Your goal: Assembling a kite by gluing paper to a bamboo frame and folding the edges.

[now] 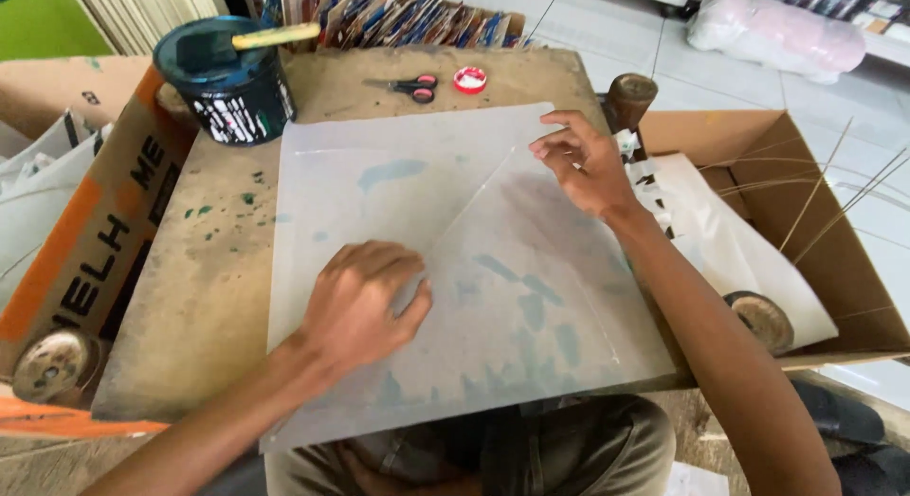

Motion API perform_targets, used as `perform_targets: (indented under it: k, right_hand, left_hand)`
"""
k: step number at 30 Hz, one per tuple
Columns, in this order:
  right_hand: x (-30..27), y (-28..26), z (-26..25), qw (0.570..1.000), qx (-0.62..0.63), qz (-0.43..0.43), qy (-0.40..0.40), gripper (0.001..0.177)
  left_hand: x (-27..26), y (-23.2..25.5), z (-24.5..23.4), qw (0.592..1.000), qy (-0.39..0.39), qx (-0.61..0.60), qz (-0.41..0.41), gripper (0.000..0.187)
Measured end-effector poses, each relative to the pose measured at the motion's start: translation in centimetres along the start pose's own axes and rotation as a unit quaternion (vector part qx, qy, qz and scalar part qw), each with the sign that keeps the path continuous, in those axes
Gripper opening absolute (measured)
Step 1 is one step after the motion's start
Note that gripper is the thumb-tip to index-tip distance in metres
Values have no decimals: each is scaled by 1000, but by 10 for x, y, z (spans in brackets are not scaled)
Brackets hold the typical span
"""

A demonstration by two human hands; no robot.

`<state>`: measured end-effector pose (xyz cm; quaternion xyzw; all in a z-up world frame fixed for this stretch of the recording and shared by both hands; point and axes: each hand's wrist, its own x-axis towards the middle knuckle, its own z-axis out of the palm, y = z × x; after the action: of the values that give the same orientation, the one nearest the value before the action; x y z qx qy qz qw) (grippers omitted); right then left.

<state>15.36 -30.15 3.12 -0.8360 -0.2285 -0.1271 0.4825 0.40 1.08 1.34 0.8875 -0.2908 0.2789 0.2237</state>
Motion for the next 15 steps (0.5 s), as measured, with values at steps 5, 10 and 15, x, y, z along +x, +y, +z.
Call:
perform_targets:
  k: [5,10,15]
  right_hand:
    - [30,34,-12,993,-95,50,48,46]
    - [52,63,-12,992,-120,25,24,49]
    - [73,78,-20,976,-198,79,44,40]
  left_hand:
    - [89,-22,52,993,-78,-47,-79,13]
    - [168,-44,115,970,-145,-84,-174,8]
    - [220,-58,153,952,-175,-100,-231,11]
